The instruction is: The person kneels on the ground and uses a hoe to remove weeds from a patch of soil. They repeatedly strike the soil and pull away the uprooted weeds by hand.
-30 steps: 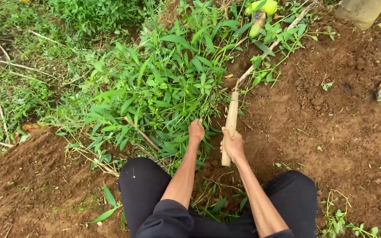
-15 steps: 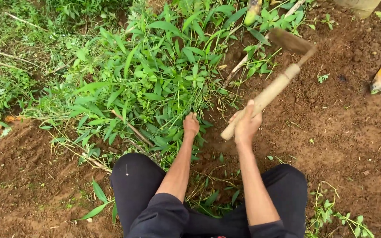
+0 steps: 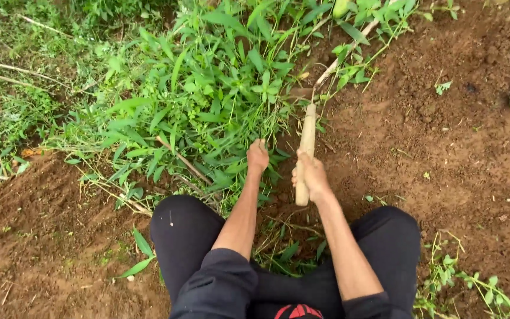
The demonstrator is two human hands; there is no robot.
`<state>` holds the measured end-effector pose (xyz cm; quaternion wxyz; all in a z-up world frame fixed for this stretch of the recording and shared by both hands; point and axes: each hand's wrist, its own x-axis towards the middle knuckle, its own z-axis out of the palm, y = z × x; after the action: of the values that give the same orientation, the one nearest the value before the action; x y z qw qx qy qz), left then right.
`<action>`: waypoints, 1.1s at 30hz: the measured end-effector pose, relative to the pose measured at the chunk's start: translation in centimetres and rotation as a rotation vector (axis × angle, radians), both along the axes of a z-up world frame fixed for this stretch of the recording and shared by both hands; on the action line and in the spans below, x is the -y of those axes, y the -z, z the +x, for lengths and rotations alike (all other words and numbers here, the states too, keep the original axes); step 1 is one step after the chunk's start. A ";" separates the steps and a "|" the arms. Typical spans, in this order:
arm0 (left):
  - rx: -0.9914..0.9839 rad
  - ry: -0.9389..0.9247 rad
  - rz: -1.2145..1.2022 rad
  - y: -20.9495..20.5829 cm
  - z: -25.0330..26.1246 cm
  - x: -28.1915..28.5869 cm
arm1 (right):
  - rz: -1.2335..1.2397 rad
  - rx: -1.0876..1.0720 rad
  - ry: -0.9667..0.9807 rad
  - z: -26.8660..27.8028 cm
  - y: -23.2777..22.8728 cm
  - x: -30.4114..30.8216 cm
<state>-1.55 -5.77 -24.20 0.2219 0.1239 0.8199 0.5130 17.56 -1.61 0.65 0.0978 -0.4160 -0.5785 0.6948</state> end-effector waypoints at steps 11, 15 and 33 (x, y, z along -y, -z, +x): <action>-0.003 -0.057 -0.003 0.2 0.2 -0.1 | 0.567 0.090 0.102 3.7 -7.9 1.9; 0.050 -0.082 0.053 -1.8 1.0 0.3 | 0.465 -0.264 0.347 0.9 -7.8 0.0; 0.262 -0.066 0.055 -6.9 2.6 1.8 | 0.202 0.134 0.031 -1.0 10.5 -1.1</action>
<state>1.03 -7.62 -17.29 0.3066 0.0349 0.7730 0.5543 16.58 -0.54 -9.86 0.1109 -0.4585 -0.6443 0.6019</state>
